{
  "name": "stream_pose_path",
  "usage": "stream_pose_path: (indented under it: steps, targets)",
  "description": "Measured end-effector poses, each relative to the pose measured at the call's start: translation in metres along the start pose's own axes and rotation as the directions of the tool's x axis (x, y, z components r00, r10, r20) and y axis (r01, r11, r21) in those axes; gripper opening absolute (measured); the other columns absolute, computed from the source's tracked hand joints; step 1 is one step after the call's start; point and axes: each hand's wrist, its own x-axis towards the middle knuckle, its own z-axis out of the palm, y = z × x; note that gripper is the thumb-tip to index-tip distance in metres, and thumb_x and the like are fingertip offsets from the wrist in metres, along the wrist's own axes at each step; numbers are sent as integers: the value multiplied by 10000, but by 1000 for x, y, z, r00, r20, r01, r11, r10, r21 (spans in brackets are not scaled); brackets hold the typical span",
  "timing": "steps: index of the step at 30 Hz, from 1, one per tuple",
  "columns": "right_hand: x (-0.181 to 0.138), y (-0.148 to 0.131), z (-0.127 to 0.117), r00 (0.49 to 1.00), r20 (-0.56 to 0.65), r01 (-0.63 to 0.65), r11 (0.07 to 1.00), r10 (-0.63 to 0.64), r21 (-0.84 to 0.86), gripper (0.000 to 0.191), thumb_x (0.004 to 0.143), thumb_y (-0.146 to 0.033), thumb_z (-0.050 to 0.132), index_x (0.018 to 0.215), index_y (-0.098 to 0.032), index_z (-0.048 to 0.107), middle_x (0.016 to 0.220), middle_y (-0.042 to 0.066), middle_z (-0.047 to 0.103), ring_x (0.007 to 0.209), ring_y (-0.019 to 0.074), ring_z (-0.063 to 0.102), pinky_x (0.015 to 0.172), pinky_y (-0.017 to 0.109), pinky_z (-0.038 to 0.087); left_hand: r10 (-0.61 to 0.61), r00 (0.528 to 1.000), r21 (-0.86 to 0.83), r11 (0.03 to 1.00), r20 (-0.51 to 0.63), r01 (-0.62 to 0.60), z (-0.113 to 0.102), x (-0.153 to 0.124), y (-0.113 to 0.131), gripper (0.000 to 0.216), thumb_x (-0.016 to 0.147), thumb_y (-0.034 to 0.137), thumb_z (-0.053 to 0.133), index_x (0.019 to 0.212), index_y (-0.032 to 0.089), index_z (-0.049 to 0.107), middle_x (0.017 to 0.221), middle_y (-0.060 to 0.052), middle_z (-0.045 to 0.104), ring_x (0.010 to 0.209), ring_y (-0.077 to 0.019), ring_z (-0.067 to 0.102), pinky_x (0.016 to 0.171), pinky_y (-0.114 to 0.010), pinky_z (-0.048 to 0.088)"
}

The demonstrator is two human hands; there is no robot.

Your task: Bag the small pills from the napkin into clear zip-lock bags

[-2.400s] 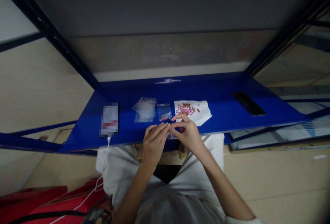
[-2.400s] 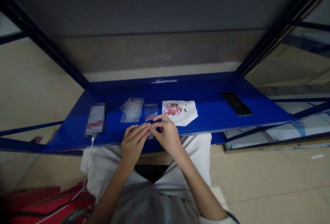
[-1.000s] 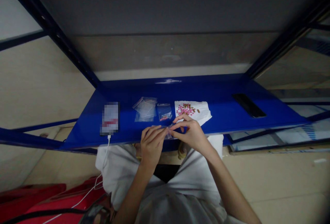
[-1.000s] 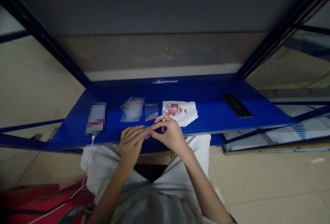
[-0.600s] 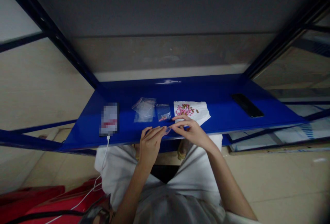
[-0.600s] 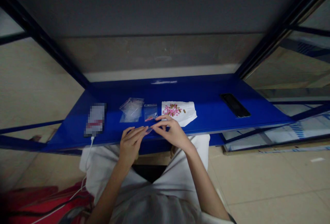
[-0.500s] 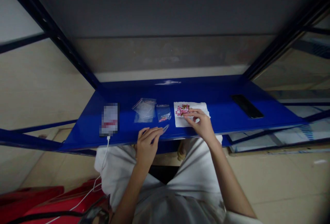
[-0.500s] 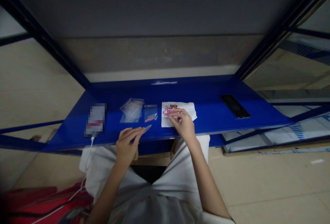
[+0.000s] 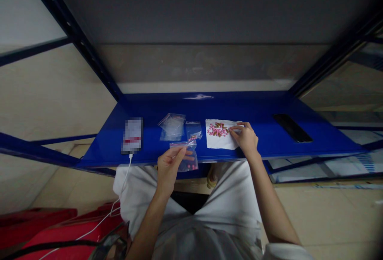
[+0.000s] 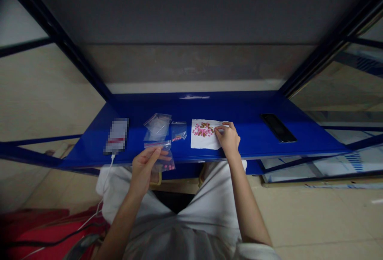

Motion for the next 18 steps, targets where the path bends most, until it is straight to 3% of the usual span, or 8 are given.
stream_pose_path:
  steps: [4,7,9,13,18]
  targets:
    - [-2,-9,-13,1000,0,-6,996,6,86,190,756,-373,628,774,-219,739,1036,73,611,802,202,611,576,285,465,201,979,236,953,-17,-192,-3,-1,0,203,734,370,691,763,169,709,739,-26,722,688,-175,679,665,-293,551]
    - [-14,-36,-33,997,-2,78,934,-83,349,197,739,-399,660,778,-224,743,975,69,640,755,188,604,586,291,465,459,888,487,770,27,-412,-2,-1,-3,131,718,349,716,694,220,714,702,2,719,704,-163,662,755,-316,515]
    - [-28,-59,-46,983,51,123,837,-177,533,181,736,-392,671,778,-230,741,944,67,652,812,201,606,584,282,470,554,824,578,636,122,-512,-1,-1,-6,94,763,314,683,702,251,714,704,21,724,692,-148,660,813,-334,486]
    - [-54,-98,-60,915,181,168,747,-361,643,65,728,-305,695,752,-266,741,989,43,643,866,195,613,627,279,489,593,738,651,427,321,-627,4,-3,-12,126,839,226,598,801,271,709,784,32,736,703,-134,670,832,-342,463]
    - [-71,-116,-54,907,233,181,825,-350,536,87,724,-200,687,731,-267,742,1017,30,648,862,194,632,749,320,504,655,647,687,261,390,-678,6,-4,-19,191,859,173,560,990,252,675,927,-9,731,794,-152,678,844,-349,451]
